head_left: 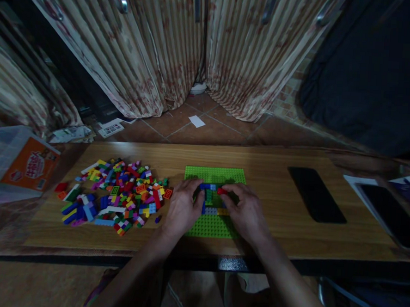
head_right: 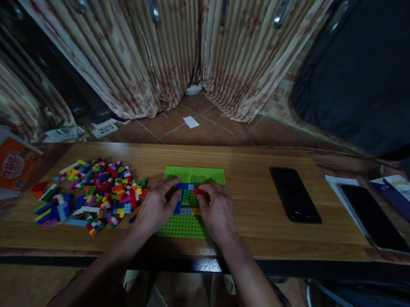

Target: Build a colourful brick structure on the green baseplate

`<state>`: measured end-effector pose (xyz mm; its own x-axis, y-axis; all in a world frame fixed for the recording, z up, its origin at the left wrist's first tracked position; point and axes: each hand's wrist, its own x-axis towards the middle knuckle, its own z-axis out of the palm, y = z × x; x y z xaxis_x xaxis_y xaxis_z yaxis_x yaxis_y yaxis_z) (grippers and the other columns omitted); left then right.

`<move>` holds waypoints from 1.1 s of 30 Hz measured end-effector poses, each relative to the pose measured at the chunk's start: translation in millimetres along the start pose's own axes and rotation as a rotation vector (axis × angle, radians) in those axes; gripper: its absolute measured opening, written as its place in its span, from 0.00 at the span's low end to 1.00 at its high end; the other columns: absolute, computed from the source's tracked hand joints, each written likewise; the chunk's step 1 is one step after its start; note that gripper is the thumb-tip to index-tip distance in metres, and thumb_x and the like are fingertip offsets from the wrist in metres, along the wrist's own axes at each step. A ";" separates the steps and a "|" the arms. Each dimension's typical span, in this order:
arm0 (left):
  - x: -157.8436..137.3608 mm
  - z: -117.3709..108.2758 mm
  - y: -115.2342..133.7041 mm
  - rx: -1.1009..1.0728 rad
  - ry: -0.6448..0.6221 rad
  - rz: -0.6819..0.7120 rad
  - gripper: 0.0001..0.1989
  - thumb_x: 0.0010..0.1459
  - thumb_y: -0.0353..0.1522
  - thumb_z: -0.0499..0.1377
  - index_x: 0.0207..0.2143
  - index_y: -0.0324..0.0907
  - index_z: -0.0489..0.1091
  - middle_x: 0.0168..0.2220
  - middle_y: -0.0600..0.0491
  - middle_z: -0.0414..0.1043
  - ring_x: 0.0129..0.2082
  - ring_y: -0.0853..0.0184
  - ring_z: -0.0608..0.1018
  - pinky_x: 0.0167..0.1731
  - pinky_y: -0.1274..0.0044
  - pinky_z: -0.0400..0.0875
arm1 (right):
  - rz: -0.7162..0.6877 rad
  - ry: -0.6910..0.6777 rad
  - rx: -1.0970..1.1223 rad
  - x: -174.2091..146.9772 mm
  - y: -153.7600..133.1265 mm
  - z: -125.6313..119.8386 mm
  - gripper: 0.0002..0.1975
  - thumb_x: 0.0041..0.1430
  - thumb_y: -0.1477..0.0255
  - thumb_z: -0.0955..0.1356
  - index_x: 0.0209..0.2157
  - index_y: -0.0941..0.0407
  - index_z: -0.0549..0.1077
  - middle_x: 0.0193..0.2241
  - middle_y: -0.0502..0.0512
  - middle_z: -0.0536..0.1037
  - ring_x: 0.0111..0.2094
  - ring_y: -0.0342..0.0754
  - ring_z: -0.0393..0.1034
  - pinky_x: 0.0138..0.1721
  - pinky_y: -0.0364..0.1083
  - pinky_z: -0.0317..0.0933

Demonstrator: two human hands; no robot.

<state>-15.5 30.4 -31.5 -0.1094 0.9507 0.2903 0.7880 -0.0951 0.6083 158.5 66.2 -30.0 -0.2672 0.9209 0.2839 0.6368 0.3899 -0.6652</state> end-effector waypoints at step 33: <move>0.1 -1.4 1.1 -0.005 0.003 0.018 0.13 0.61 0.29 0.55 0.48 0.42 0.71 0.47 0.49 0.76 0.49 0.60 0.75 0.52 0.64 0.71 | 0.015 0.018 0.012 0.0 6.0 -2.5 0.09 0.59 0.70 0.65 0.38 0.53 0.76 0.38 0.55 0.79 0.42 0.52 0.71 0.47 0.53 0.64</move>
<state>-15.6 30.0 -29.7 -0.0972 0.9480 0.3030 0.7866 -0.1134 0.6070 164.1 68.6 -32.2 -0.2443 0.9265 0.2860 0.6320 0.3759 -0.6777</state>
